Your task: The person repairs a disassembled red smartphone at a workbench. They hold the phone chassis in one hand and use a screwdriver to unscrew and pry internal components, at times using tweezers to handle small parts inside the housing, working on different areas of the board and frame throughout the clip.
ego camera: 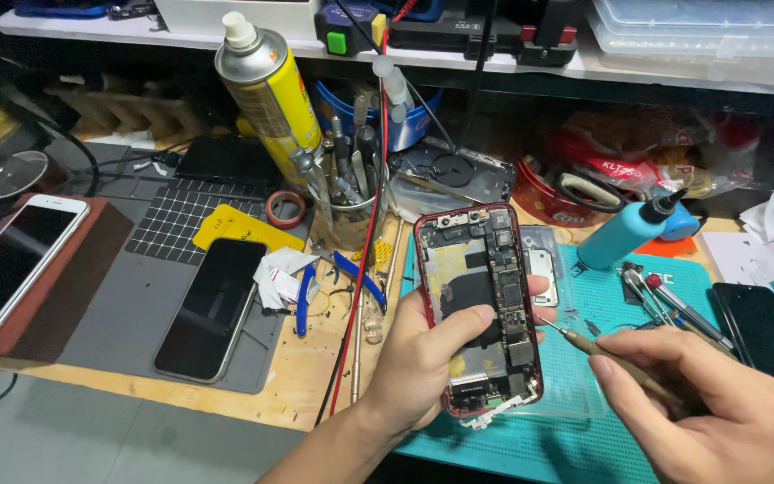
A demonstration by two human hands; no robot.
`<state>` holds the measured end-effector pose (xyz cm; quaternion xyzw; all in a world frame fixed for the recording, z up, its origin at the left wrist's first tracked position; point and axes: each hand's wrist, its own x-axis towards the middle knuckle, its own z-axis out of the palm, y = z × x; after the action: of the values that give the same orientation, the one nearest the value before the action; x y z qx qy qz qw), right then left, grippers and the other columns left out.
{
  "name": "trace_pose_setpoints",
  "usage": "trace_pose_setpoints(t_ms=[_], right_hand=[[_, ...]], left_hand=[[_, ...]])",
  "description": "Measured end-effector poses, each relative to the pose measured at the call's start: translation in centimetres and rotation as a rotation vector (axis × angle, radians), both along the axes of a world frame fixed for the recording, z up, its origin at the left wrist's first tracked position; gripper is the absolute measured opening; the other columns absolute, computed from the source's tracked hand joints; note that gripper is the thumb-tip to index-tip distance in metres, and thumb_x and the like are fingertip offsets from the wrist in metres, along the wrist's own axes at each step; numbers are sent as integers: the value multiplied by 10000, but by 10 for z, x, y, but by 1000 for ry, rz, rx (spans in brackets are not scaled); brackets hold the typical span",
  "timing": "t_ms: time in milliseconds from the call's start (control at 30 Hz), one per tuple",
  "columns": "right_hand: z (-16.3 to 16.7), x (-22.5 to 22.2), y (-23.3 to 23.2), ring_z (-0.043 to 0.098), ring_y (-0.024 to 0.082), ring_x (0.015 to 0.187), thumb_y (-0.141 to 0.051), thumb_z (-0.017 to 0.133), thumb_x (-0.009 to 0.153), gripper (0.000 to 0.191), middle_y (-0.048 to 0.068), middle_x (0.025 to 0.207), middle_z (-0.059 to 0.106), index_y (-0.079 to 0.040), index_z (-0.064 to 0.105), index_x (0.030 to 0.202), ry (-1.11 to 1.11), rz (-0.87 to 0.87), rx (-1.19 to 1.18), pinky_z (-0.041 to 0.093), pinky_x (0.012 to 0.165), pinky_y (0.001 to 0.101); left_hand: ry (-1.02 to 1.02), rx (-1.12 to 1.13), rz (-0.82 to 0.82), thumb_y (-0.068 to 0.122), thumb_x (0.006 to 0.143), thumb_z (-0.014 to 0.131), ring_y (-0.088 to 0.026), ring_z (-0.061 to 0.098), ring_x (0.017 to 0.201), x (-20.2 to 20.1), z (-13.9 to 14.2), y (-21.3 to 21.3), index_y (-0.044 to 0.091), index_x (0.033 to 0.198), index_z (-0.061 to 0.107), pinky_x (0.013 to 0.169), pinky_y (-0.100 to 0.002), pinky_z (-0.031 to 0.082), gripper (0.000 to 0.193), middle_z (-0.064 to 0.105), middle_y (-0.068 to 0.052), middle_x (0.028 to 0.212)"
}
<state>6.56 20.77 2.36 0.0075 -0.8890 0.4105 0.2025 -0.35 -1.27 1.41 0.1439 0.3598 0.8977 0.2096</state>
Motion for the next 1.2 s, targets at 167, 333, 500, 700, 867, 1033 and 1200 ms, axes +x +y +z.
trace_pose_setpoints(t_ms=[167, 333, 500, 700, 867, 1033, 1200], right_hand=[[1, 1, 5, 689, 75, 699, -52, 829, 795, 211, 49, 831, 696, -6, 777, 994, -11, 66, 89, 506, 555, 189], [6, -1, 4, 650, 102, 664, -35, 828, 767, 232, 60, 821, 697, 22, 785, 988, -1, 83, 112, 467, 517, 207], [8, -6, 1, 655, 120, 702, -25, 806, 777, 226, 73, 822, 696, 40, 764, 989, 23, 34, 163, 495, 576, 224], [8, -6, -4, 732, 131, 771, -17, 813, 863, 144, 96, 876, 711, 18, 722, 968, -34, -127, -5, 564, 700, 256], [15, -17, 9, 697, 132, 766, 3, 784, 814, 182, 96, 923, 673, -2, 750, 992, -51, -20, 75, 524, 658, 269], [13, -17, 5, 663, 120, 809, -15, 682, 967, 48, 93, 893, 679, 22, 692, 996, -17, 21, -144, 513, 746, 252], [14, -19, -2, 624, 122, 917, -29, 636, 984, 80, 84, 1038, 663, 25, 659, 929, 51, 97, -24, 503, 803, 265]], left_hand=[[32, -8, -29, 6, 1018, 482, -283, 689, 1140, -1, -1, -1, -103, 1382, 549, 936, -391, 592, 386, 675, -203, 1291], [14, -6, -24, 7, 1005, 476, -278, 693, 1148, -2, -1, -3, -88, 1371, 547, 933, -385, 598, 384, 675, -189, 1294], [13, -41, 13, 14, 1018, 483, -280, 691, 1148, -4, -2, -2, -92, 1376, 550, 972, -387, 598, 379, 677, -195, 1297], [25, -167, 106, 77, 1039, 438, -227, 703, 1104, -4, -2, 0, -83, 1355, 589, 936, -371, 599, 385, 699, -183, 1256], [-37, -94, 146, 212, 1073, 400, -216, 710, 1010, -7, -1, -3, -73, 1341, 612, 868, -359, 590, 445, 710, -189, 1163], [-69, -20, 25, 255, 1068, 395, -251, 723, 974, -11, 2, -13, -106, 1317, 602, 847, -387, 625, 484, 714, -205, 1170], [-76, -90, -58, 195, 1056, 430, -273, 727, 1001, -12, 1, -14, -104, 1330, 583, 815, -383, 636, 434, 707, -206, 1226]])
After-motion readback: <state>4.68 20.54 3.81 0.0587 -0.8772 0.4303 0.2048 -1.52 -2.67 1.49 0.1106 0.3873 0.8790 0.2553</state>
